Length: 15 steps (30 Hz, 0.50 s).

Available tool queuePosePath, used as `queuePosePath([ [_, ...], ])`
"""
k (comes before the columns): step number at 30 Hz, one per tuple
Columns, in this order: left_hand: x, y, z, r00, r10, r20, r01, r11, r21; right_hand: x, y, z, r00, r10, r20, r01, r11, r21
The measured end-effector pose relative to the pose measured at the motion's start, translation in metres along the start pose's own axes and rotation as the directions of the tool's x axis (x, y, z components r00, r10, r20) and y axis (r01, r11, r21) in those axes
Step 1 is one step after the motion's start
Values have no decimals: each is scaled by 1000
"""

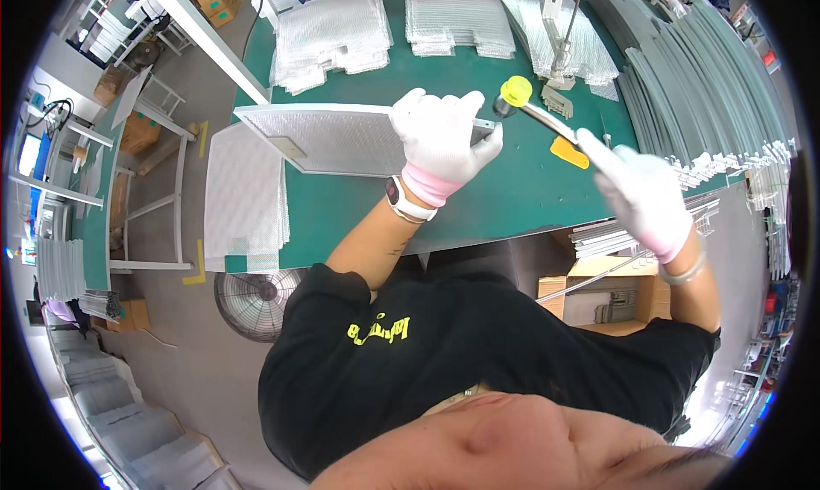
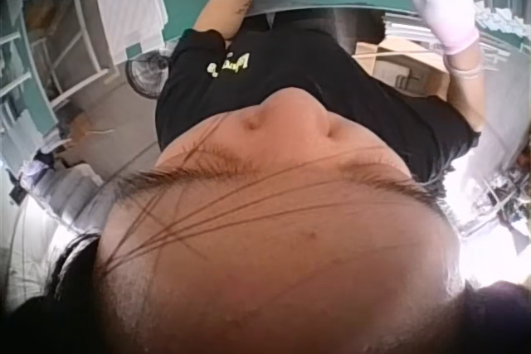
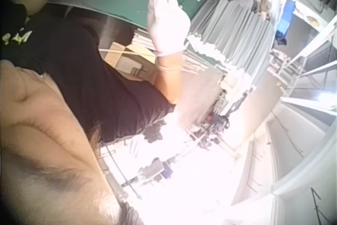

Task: The person assembles a light fixture by placing a plastic grid onto a metal frame and securing it with a power drill. They repeat this process for a second unit, handling the grid, frame, and drill in a repetitive assembly line manner.

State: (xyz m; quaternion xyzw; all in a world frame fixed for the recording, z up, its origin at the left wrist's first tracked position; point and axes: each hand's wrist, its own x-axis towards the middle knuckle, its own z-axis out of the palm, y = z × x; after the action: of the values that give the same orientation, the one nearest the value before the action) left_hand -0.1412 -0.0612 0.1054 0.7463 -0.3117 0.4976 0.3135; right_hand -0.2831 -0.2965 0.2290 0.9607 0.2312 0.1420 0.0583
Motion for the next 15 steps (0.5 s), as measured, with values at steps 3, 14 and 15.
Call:
queuePosePath([
  [3, -1, -2, -2, 999, 5, 40, -6, 1000, 18, 1, -4, -3, 968, 150, -199, -67, 925, 374],
  [14, -2, -5, -13, 989, 113, 91, -94, 978, -186, -39, 2, 158, 906, 317, 282, -410, 824, 391],
  [15, -3, -7, -14, 986, 148, 75, -129, 969, -209, -34, 4, 167, 858, 350, 377, -476, 816, 327],
])
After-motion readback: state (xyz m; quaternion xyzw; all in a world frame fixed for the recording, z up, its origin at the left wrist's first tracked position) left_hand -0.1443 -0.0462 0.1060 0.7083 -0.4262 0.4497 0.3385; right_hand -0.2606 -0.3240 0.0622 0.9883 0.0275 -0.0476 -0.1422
